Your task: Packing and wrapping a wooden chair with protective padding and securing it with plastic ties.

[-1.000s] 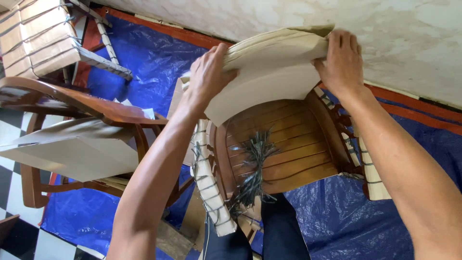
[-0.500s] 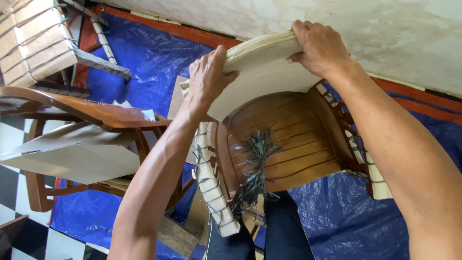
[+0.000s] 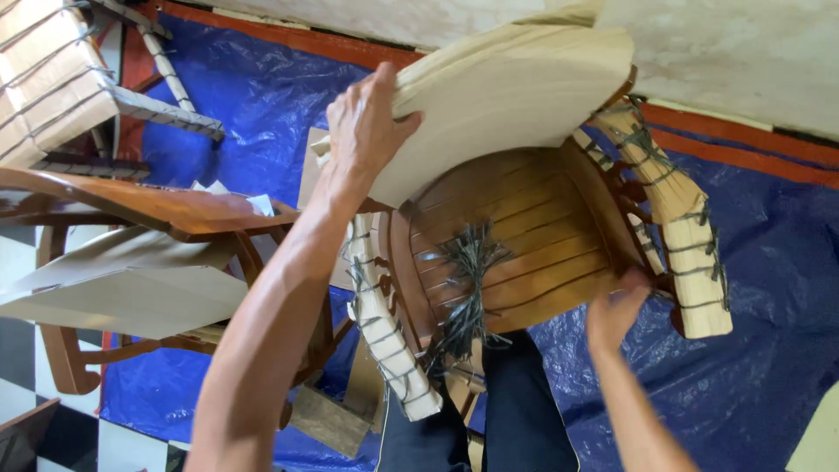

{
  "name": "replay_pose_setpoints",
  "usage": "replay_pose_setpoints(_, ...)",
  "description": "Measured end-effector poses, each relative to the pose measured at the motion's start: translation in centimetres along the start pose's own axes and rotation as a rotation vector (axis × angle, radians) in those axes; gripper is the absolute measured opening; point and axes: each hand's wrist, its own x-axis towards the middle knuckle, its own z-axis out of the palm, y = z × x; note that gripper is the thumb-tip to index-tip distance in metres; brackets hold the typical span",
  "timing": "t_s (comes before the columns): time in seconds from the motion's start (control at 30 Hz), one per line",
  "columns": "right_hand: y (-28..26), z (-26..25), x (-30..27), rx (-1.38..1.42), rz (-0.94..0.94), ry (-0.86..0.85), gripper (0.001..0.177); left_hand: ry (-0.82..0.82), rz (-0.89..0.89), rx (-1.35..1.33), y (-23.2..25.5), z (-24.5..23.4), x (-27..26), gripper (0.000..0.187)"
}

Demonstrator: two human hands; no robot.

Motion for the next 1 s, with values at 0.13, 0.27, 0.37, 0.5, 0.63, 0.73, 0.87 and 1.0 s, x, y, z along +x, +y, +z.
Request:
replay_pose_setpoints(0.13, 28.8, 7.5, -9.0, -0.362, 0.282, -0.494, 0.032, -0.071, -0.032, 0.058, -0.2, -0.7, 1.8, 0.053)
replay_pose_setpoints(0.27, 27.1, 9.8, -14.5, 0.501, 1.212, -0.46, 0.055, -0.184, 0.022, 0.063, 0.2, -1.1, 3.1, 0.061)
replay_pose_setpoints(0.37, 27.2, 14.0, -15.1, 0.701, 1.264, -0.471, 0.078, -0.105, 0.172, -0.006, 0.9, -0.4, 3.9, 0.057)
replay_pose_setpoints(0.5, 19.4, 15.5, -12.2, 0.97, 1.288, -0.374, 0.105, -0.118, 0.212, 0.004, 1.1, -0.1, 4.4, 0.053)
replay_pose_setpoints(0.63, 20.4, 17.0, -12.8, 0.988, 1.341, -0.24, 0.114, -0.063, 0.368, 0.116, -0.9, 0.7, 3.9, 0.048)
replay_pose_setpoints(0.73, 20.9, 16.9, -12.4, 1.253, 1.331, -0.143, 0.118, 0.046, 0.545, 0.186, -1.4, 0.7, 3.9, 0.046)
replay_pose_setpoints(0.87, 17.7, 17.3, -10.3, 1.44, 1.217, -0.158, 0.106, -0.071, 0.425, 0.089, -1.2, 0.4, 4.0, 0.04)
replay_pose_setpoints(1.0, 15.7, 17.0, -10.6, 1.405, 1.039, -0.134, 0.09, -0.095, 0.407, 0.062, -0.7, 0.1, 3.7, 0.037)
